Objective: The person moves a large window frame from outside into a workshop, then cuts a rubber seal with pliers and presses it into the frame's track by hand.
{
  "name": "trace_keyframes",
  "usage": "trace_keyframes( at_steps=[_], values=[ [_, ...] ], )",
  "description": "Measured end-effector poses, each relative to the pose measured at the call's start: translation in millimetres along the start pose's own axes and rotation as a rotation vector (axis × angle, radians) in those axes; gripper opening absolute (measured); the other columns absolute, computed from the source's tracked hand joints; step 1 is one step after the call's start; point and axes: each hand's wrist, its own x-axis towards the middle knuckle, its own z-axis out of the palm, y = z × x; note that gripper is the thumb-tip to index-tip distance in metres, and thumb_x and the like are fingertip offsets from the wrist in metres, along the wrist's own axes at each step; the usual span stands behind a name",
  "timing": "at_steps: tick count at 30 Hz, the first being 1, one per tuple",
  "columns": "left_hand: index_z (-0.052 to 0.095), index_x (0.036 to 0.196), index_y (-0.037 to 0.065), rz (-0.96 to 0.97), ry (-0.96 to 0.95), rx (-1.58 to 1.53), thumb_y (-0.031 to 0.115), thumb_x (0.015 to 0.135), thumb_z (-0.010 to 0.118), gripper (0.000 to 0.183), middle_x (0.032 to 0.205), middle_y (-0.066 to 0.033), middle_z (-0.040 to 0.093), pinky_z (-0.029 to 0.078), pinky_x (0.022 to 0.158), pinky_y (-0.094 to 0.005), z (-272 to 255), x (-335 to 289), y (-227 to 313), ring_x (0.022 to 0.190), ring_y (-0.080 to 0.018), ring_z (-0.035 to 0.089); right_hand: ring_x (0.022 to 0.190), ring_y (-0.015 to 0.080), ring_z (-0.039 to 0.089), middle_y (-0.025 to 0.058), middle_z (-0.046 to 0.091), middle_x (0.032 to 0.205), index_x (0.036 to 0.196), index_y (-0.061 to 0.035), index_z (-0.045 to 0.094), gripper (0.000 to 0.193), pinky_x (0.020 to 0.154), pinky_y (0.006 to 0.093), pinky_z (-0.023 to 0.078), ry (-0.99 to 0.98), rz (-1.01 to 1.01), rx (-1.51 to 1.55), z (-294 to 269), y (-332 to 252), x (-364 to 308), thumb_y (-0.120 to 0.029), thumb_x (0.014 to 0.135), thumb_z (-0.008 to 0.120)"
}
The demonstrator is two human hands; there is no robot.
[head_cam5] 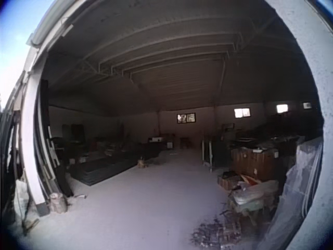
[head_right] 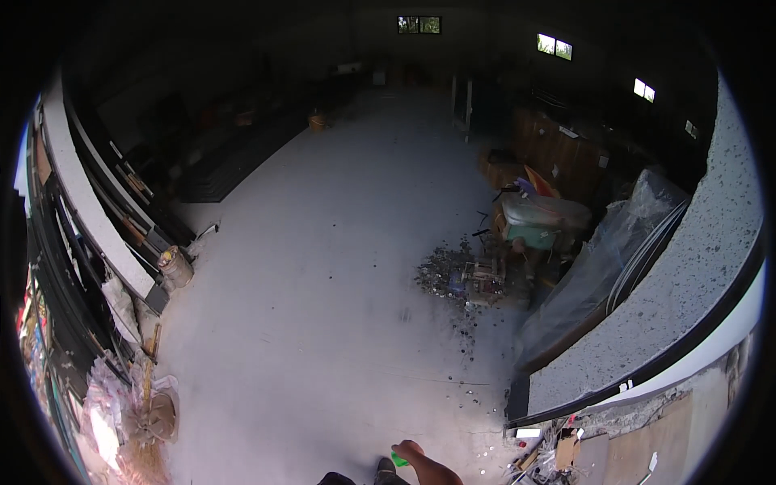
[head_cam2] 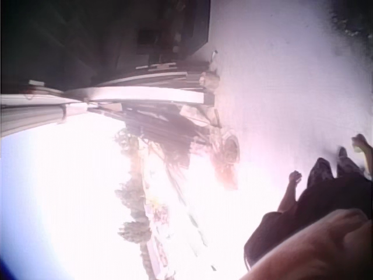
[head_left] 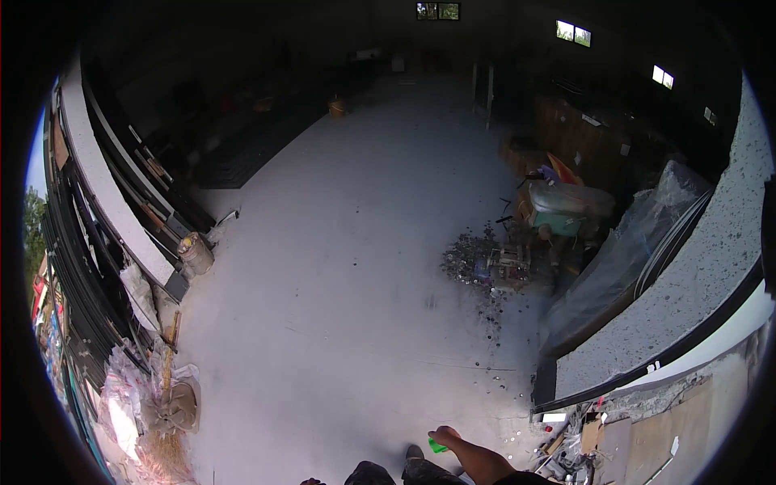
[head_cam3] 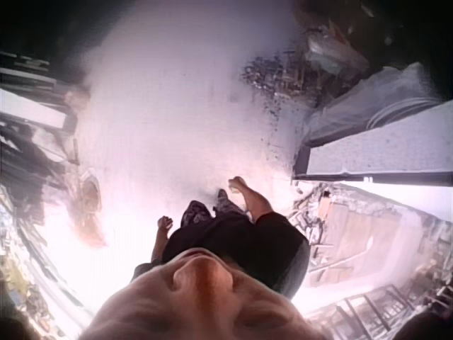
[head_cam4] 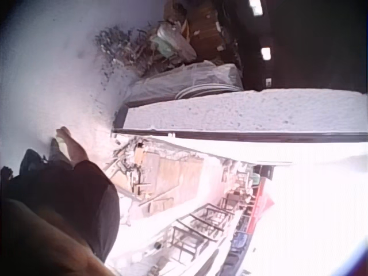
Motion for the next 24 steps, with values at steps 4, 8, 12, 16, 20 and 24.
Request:
trace_keyframes(
  at_steps=[4, 8, 12, 16, 20, 24],
  values=[
    [0.055, 0.087, 0.01, 0.028, 0.052, -0.038, 0.029, 0.089, 0.047, 0.02, 0.079, -0.0082, 0.062, 0.052, 0.059, -0.0377, 73.7, 40.7, 123.1, 0.072, -0.0244, 0.063, 0.085, 0.0298, 0.064, 0.0119, 0.067, 0.09, 0.095, -0.0091, 0.065, 0.044, 0.075, 0.0402, 0.05, 0.147, -0.79, 0.028, -68.7, -311.2, 82.8, -0.051, 0.086, 0.053],
    [0.054, 0.09, 0.009, -0.043, 0.073, -0.084, 0.028, 0.09, 0.046, 0.02, 0.079, -0.0097, 0.063, 0.051, 0.057, -0.0387, 122.0, 107.9, 236.5, 0.069, -0.0254, 0.064, 0.076, 0.0295, 0.063, 0.0138, 0.066, 0.081, 0.091, -0.0069, 0.064, 0.039, 0.067, 0.0393, 0.049, -0.087, -1.029, 0.2, -132.4, -496.2, 148.5, -0.045, 0.087, 0.056],
    [0.054, 0.092, 0.009, -0.125, -0.005, -0.015, 0.027, 0.09, 0.044, 0.021, 0.078, -0.0113, 0.064, 0.051, 0.055, -0.0397, 208.2, 197.4, 383.3, 0.067, -0.0265, 0.064, 0.087, 0.0336, 0.064, 0.0179, 0.067, 0.091, 0.097, -0.0042, 0.065, 0.048, 0.078, 0.0428, 0.049, 0.059, -0.586, -0.127, -222.0, -498.3, 283.3, -0.049, 0.084, 0.053],
    [0.053, 0.095, 0.008, -0.103, -0.017, 0.052, 0.026, 0.09, 0.043, 0.021, 0.078, -0.0129, 0.065, 0.05, 0.054, -0.0407, 273.0, 285.7, 548.2, 0.065, -0.0275, 0.065, 0.091, 0.035, 0.065, 0.0223, 0.067, 0.094, 0.09, -0.0023, 0.069, 0.046, 0.078, 0.0491, 0.051, 0.219, 0.082, -0.243, -334.3, -375.2, 316.0, -0.043, 0.078, 0.051],
    [0.052, 0.099, 0.009, 0.193, -0.157, 0.175, 0.029, 0.091, 0.042, 0.024, 0.075, -0.0112, 0.065, 0.048, 0.05, -0.0399, 455.5, 290.6, 769.7, 0.062, -0.0259, 0.065, 0.086, 0.0277, 0.067, 0.0145, 0.068, 0.095, 0.091, -0.0056, 0.069, 0.035, 0.07, 0.0425, 0.056, 0.517, 0.789, 0.496, -442.6, -246.0, 243.7, -0.036, 0.075, 0.065],
    [0.053, 0.101, 0.006, 0.424, -0.267, 0.32, 0.031, 0.091, 0.041, 0.029, 0.079, -0.0113, 0.064, 0.048, 0.061, -0.0357, 593.1, 303.8, 954.0, 0.069, -0.0233, 0.064, 0.087, 0.0278, 0.066, 0.0193, 0.067, 0.099, 0.093, -0.0034, 0.068, 0.031, 0.074, 0.0405, 0.053, 0.675, 1.107, 0.451, -514.1, -212.1, 221.6, -0.028, 0.076, 0.063]
  ],
)
